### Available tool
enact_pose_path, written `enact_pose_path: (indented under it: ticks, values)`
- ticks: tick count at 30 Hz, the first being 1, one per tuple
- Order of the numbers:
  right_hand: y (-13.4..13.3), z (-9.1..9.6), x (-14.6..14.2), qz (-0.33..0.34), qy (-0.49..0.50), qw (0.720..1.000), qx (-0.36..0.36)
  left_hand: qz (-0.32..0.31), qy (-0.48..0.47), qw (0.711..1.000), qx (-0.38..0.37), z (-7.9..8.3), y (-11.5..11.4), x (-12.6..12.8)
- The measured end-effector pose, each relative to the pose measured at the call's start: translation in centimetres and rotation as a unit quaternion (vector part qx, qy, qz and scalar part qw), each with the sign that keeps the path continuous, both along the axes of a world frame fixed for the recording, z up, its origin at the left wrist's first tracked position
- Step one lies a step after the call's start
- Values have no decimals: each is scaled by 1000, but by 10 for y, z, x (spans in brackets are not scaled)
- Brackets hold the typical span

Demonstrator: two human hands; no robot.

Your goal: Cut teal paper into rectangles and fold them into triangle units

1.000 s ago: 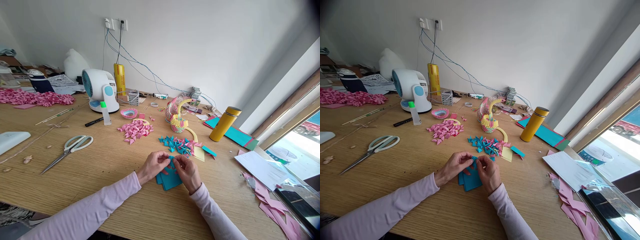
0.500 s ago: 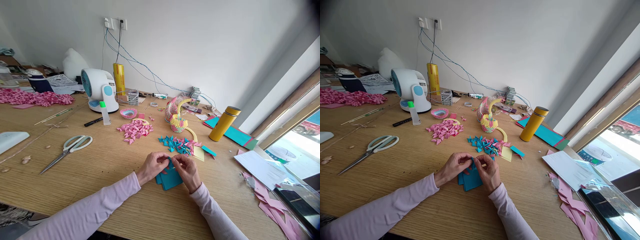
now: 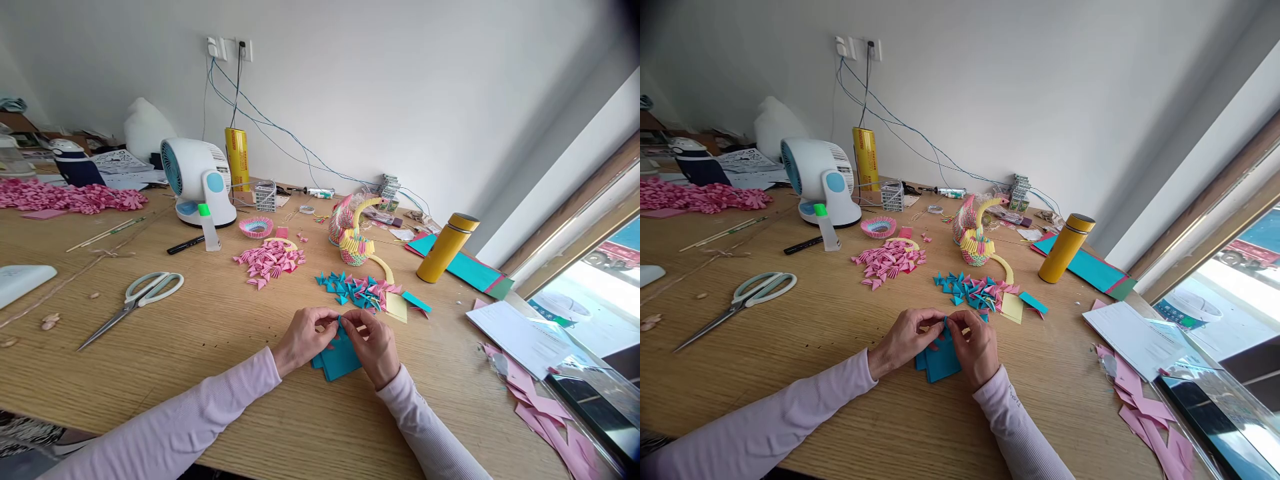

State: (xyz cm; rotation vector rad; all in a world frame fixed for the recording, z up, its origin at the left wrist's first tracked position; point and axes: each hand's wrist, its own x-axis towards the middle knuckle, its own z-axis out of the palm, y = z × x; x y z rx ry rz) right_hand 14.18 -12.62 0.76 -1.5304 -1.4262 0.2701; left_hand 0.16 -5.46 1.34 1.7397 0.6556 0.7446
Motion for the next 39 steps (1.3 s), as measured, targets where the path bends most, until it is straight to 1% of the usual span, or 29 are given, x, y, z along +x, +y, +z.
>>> enact_pose_path:
  ticks: [5, 7, 10, 12, 14, 17, 19, 22, 24, 26, 28, 30, 34, 39]
  values:
    - [-1, -2, 0, -41, -81, 996, 21, -28, -11, 999, -12, 10, -5, -1]
    - [-1, 0, -1, -44, -88, 995, 35, -40, -24, 998, -32, 11, -4, 0]
    - [-2, 2, -1, -18, -43, 998, 49, -61, -56, 993, -87, 8, 1, 1]
    - [-1, 3, 2, 7, 14, 999, 40, -70, -65, 987, -127, 7, 4, 0]
    - [0, 4, 5, 31, 71, 997, 21, -74, -64, 984, -148, 7, 6, -1]
    - [1, 4, 9, 70, 136, 988, -5, -83, -61, 983, -152, 8, 7, -2]
    - [2, 5, 10, 83, 178, 980, -20, -86, -65, 983, -150, 10, 7, -2]
    - [1, 7, 7, 55, 229, 971, -25, -61, -85, 983, -149, 13, 6, -2]
    - [1, 6, 5, 41, 244, 969, -16, -34, -101, 983, -151, 15, 6, -2]
    - [1, 3, 3, 60, 253, 966, -6, -12, -112, 981, -157, 16, 6, -2]
    - [2, 0, 2, 87, 263, 961, 4, -3, -116, 979, -165, 16, 6, -2]
    - [3, -2, 2, 95, 270, 958, 8, -6, -120, 978, -170, 15, 6, -2]
    - [3, -2, 3, 85, 280, 956, 12, -30, -124, 975, -183, 15, 5, -2]
    - [3, -1, 6, 82, 248, 965, 5, -56, -107, 969, -216, 17, 5, -2]
